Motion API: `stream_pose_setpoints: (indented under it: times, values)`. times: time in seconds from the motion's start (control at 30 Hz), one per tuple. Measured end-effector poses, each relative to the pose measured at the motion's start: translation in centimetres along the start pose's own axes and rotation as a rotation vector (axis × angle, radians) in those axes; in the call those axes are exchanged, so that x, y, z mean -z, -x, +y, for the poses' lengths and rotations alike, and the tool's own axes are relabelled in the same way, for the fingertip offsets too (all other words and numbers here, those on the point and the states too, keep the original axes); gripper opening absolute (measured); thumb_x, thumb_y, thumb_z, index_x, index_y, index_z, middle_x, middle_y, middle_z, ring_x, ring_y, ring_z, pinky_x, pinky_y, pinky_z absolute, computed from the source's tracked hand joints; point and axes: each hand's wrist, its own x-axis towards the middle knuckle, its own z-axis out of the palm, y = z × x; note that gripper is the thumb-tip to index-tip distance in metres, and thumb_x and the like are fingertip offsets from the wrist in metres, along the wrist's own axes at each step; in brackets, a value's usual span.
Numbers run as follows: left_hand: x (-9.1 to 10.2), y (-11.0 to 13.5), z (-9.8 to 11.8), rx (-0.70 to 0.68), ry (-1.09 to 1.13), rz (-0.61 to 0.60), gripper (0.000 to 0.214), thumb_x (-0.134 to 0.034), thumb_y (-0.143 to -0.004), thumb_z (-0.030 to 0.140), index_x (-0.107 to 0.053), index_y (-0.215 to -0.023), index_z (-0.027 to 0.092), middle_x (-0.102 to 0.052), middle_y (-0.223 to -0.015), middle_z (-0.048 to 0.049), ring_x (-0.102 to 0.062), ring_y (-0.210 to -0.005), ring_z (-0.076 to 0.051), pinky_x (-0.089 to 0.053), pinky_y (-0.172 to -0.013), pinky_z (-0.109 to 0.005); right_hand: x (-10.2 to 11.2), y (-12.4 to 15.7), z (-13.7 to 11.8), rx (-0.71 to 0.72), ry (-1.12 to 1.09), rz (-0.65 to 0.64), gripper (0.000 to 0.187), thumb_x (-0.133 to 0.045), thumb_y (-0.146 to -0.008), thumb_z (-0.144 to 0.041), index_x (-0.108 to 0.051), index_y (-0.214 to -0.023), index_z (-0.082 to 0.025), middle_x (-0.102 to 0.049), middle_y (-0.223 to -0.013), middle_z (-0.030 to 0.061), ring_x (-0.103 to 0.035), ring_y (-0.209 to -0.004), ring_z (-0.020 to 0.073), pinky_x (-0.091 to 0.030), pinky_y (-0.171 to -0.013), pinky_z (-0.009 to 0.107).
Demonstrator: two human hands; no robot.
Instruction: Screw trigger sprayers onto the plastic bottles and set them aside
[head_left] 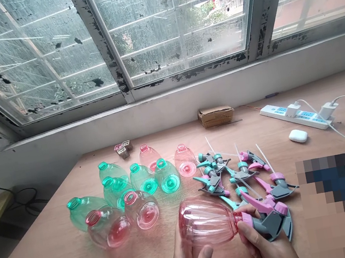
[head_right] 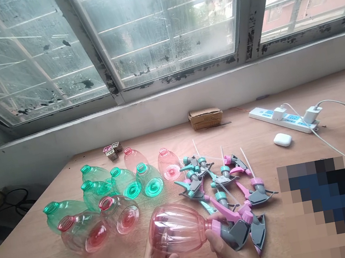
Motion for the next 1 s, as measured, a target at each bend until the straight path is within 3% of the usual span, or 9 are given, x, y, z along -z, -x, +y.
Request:
stream_pose_setpoints:
  times: [0.17,0.33,0.5,0.7,1.0]
  values:
    - [0.2,0.1,0.0,0.044,0.011,-0.008,0.076,-0.092,-0.082,0.043,-0.063,-0.151,0.03,-0.061,-0.159,-0.01,-0.045,-0.154,-0.039,-0.036,-0.129,-0.048,-0.1,-0.1,0.0,0.023,-0.036,0.0,0.044,-0.09,-0.082,-0.057,-0.074,-0.1,-0.02,-0.062,-0.055,-0.0036,-0.049,-0.045,0.0115,-0.037,-0.044,0.021]
    - [0.4,0.3,-0.3,0.042,-0.01,0.032,0.079,-0.094,-0.078,0.045,-0.064,-0.15,0.03,-0.06,-0.16,-0.0093,-0.041,-0.157,-0.038,-0.027,-0.132,-0.049,-0.1,-0.1,0.1,0.01,-0.07,-0.009,0.045,-0.09,-0.082,-0.058,-0.073,-0.101,-0.021,-0.06,-0.054,-0.0051,-0.047,-0.044,0.0115,-0.035,-0.044,0.022]
    - [0.5,0.0,-0.3,0.019,0.026,0.004,0.103,-0.101,-0.062,0.053,-0.059,-0.153,0.025,-0.064,-0.156,-0.014,-0.041,-0.156,-0.045,-0.028,-0.131,-0.053,0.0,0.3,0.0,0.041,0.078,0.031,0.045,-0.092,-0.077,-0.058,-0.078,-0.098,-0.022,-0.062,-0.057,-0.0034,-0.05,-0.047,0.0153,-0.04,-0.046,0.026]
    - [0.4,-0.5,-1.0,0.044,0.013,0.075,0.089,-0.1,-0.065,0.047,-0.066,-0.145,0.025,-0.071,-0.147,-0.0132,-0.052,-0.149,-0.043,-0.037,-0.127,-0.051,-0.3,0.3,-0.5,0.02,0.023,0.015,0.047,-0.092,-0.076,-0.06,-0.077,-0.099,-0.022,-0.062,-0.056,-0.0035,-0.05,-0.044,0.016,-0.04,-0.045,0.027]
    - [1.8,-0.5,-3.5,0.021,-0.009,0.027,0.104,-0.101,-0.065,0.046,-0.053,-0.156,0.031,-0.066,-0.154,-0.0114,-0.054,-0.148,-0.038,-0.036,-0.128,-0.048,0.0,0.0,-0.3,-0.007,-0.004,-0.032,0.048,-0.089,-0.081,-0.061,-0.073,-0.102,-0.02,-0.06,-0.054,-0.0046,-0.048,-0.045,0.0119,-0.037,-0.046,0.021]
